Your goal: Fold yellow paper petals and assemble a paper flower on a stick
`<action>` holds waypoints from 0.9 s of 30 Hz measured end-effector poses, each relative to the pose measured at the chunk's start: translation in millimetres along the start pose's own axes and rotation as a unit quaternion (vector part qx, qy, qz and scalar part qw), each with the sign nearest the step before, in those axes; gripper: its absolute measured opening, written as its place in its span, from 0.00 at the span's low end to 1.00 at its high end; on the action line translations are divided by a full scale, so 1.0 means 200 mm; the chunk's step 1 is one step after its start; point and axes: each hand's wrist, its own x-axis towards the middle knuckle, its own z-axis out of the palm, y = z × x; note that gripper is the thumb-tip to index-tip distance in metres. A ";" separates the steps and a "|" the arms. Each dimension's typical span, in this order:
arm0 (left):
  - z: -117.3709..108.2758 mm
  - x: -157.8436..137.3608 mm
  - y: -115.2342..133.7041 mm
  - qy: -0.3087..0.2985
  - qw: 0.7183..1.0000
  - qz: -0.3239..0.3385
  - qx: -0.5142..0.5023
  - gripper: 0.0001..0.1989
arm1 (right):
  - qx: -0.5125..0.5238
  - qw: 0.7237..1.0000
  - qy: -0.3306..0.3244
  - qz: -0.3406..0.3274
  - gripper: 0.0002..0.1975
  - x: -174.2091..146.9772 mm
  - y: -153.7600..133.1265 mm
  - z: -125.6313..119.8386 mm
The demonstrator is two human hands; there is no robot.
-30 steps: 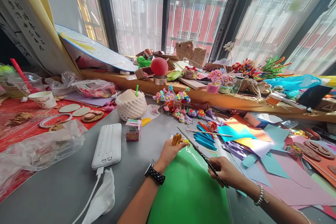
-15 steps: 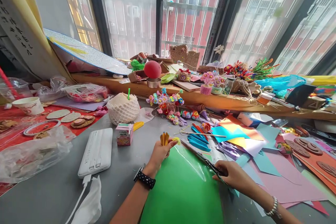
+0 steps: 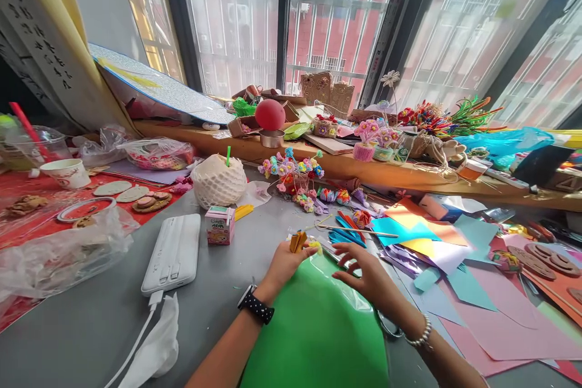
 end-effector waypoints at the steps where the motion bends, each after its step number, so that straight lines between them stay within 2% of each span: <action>1: 0.00 0.00 0.00 -0.010 1.000 0.007 0.001 0.11 | 0.006 1.000 0.008 -0.018 0.19 0.03 0.00 0.04; 6: -0.02 0.01 -0.03 -0.051 0.997 0.040 0.043 0.12 | -0.006 0.995 0.076 -0.061 0.08 0.13 -0.02 0.16; 9: -0.03 0.02 -0.01 -0.044 0.983 0.096 0.153 0.12 | 0.007 0.994 0.088 -0.062 0.07 0.15 -0.01 0.17; 11: -0.03 0.03 0.03 -0.041 0.945 0.151 0.288 0.11 | 0.020 0.995 0.089 -0.046 0.08 0.17 0.02 0.16; 14: 0.00 0.06 0.10 -0.039 0.848 0.208 0.486 0.10 | 0.025 0.995 0.094 -0.012 0.09 0.20 0.07 0.15; 17: 0.02 0.11 0.12 -0.043 0.759 0.261 0.594 0.11 | -0.011 0.995 0.099 0.007 0.11 0.24 0.13 0.13; 23: -0.02 0.18 0.05 -0.060 0.710 0.307 0.631 0.13 | -0.062 0.990 0.126 0.017 0.09 0.29 0.21 0.08; 25: -0.05 0.19 0.02 -0.057 0.691 0.322 0.644 0.15 | -0.051 0.990 0.127 0.015 0.09 0.32 0.21 0.06; 27: -0.07 0.19 0.01 -0.044 0.688 0.330 0.645 0.16 | -0.021 0.992 0.122 0.020 0.08 0.38 0.19 0.06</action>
